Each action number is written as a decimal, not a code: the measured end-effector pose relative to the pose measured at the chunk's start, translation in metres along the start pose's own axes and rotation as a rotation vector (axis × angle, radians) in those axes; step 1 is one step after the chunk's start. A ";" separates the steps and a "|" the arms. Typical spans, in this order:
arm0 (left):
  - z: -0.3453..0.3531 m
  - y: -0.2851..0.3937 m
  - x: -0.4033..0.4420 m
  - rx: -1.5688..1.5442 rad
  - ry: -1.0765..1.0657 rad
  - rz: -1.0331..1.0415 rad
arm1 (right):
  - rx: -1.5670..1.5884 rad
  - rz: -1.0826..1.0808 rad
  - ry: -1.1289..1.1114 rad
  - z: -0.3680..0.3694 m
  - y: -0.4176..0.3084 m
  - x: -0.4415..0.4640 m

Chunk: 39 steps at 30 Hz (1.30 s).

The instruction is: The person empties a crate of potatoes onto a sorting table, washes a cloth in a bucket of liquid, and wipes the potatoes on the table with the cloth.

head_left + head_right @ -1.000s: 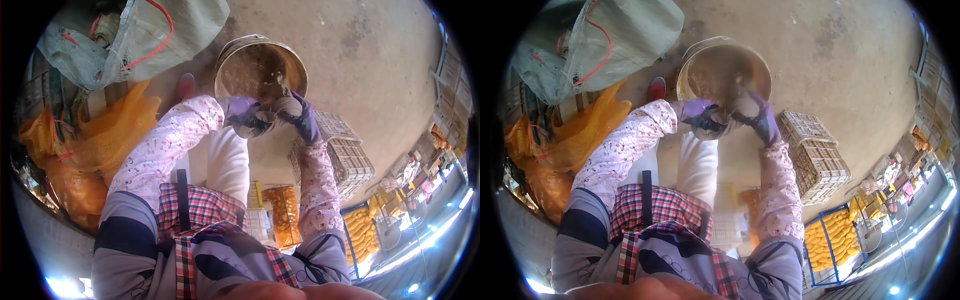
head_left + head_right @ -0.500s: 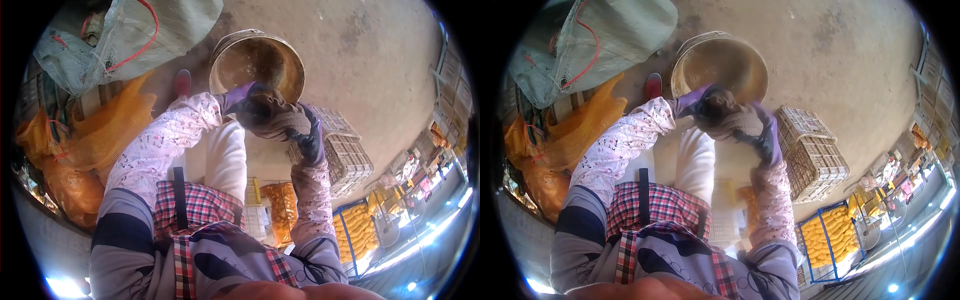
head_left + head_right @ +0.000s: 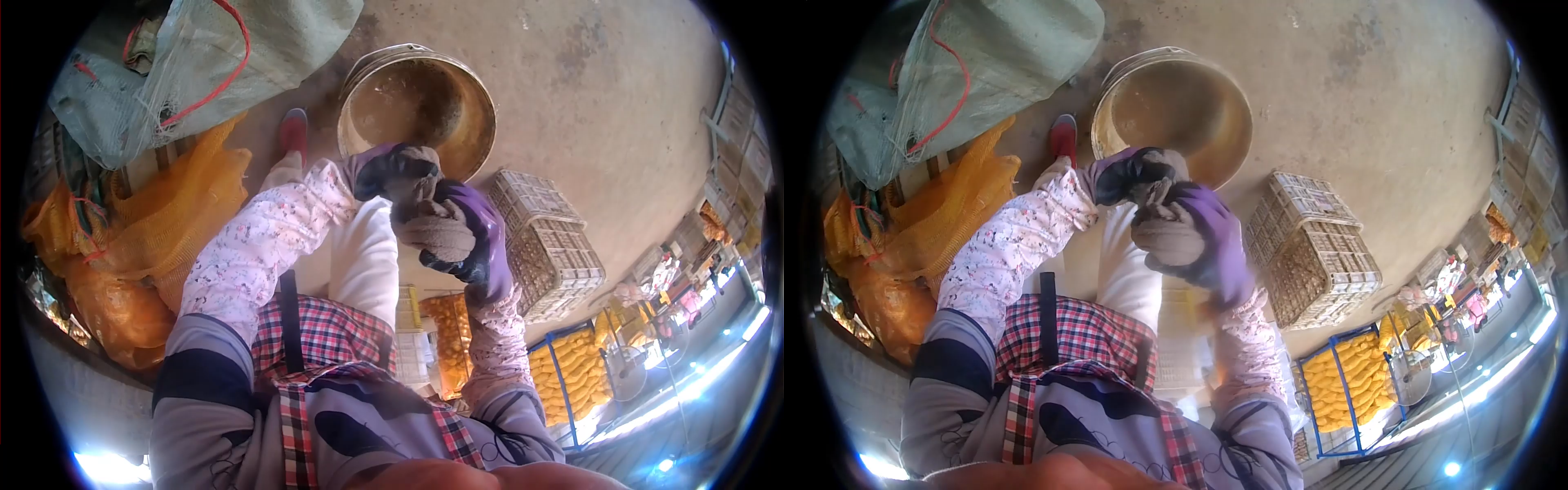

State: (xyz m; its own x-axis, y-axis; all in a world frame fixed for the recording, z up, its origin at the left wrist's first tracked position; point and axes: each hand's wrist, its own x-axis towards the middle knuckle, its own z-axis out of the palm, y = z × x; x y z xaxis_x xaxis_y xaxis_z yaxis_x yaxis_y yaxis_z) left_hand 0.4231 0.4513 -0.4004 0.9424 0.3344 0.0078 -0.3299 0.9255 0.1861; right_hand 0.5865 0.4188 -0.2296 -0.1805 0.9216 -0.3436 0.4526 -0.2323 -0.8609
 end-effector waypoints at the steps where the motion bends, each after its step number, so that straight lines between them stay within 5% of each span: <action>1: 0.007 0.012 -0.001 0.204 0.046 -0.003 | 0.069 0.087 0.071 0.004 0.005 -0.007; 3: 0.031 0.022 -0.007 0.657 0.098 0.161 | 0.207 0.288 0.176 0.010 0.005 -0.024; 6: 0.060 0.014 -0.015 0.080 0.593 0.066 | 0.359 0.427 0.354 0.016 0.002 -0.031; 9: 0.068 0.015 -0.019 -0.593 0.687 0.102 | 0.304 0.332 0.563 0.045 0.028 -0.055; 11: 0.101 0.030 -0.018 -0.801 0.776 0.096 | 0.652 0.597 0.546 0.046 0.030 -0.047; 15: 0.119 0.041 -0.013 1.304 0.553 0.429 | 1.297 0.714 0.617 0.042 0.015 -0.022; 20: 0.129 0.058 0.001 1.576 0.355 0.454 | 0.824 0.737 0.305 0.030 0.030 -0.015; 23: 0.129 0.063 0.015 1.593 0.242 0.419 | 1.032 0.931 0.152 0.007 -0.005 0.022; 27: 0.121 0.063 0.029 1.632 0.114 0.338 | 1.189 0.879 0.059 0.005 0.041 0.008; 31: 0.114 0.064 0.043 1.580 0.092 0.493 | 1.187 0.776 -0.138 0.005 0.056 0.015; 39: 0.099 0.056 0.050 1.626 -0.110 0.485 | 0.841 0.384 -0.485 -0.005 0.078 0.035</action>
State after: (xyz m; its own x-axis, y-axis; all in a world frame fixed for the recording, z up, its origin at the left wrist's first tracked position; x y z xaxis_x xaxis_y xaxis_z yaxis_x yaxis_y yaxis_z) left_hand 0.4571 0.5018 -0.2928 0.8018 0.4326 0.4123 -0.2403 -0.3983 0.8852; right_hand 0.6200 0.4343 -0.3065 -0.5689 0.5591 -0.6031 -0.1665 -0.7965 -0.5813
